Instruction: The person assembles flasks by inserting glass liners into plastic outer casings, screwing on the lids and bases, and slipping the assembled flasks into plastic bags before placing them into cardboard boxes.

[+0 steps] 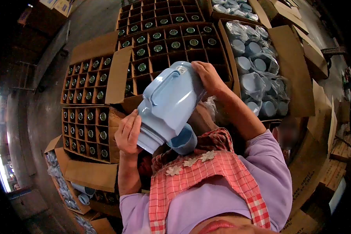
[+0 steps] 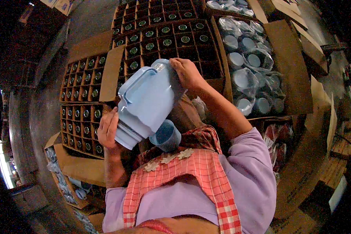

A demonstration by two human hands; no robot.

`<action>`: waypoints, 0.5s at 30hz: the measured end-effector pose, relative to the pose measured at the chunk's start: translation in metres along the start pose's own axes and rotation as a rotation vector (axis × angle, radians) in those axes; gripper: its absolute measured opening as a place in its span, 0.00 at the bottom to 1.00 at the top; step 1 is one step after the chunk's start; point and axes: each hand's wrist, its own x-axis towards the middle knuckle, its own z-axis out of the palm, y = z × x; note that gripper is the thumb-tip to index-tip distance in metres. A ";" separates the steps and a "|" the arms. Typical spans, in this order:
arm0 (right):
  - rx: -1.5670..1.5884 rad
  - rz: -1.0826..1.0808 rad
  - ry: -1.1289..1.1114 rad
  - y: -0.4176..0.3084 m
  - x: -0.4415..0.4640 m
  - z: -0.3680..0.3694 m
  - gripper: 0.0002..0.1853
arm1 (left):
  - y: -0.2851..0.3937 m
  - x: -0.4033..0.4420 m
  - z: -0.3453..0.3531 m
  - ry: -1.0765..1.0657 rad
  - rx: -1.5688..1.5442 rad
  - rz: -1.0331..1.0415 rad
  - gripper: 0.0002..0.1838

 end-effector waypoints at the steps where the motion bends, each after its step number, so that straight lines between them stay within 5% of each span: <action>1: 0.009 -0.008 -0.011 0.001 0.003 0.000 0.25 | -0.001 -0.001 0.001 0.004 0.011 0.019 0.14; 3: -0.004 0.029 -0.052 0.002 0.007 -0.002 0.25 | -0.005 -0.004 0.003 0.012 0.034 0.058 0.13; 7: 0.128 0.092 -0.110 -0.012 -0.003 -0.015 0.24 | -0.004 -0.004 0.010 0.133 -0.183 -0.435 0.10; 9: 0.232 -0.098 -0.114 -0.013 -0.018 -0.019 0.24 | -0.030 -0.055 0.031 0.251 -0.531 -0.751 0.11; 11: 0.332 -0.243 -0.024 -0.007 -0.036 -0.007 0.23 | -0.020 -0.044 0.026 0.529 -1.443 -1.124 0.12; 12: 0.285 -0.165 -0.004 0.004 -0.045 -0.001 0.21 | -0.021 -0.051 0.029 0.511 -1.433 -1.137 0.12; 15: 0.175 -0.466 0.210 0.006 -0.055 0.015 0.19 | -0.042 -0.099 0.049 0.448 -1.395 -1.178 0.13</action>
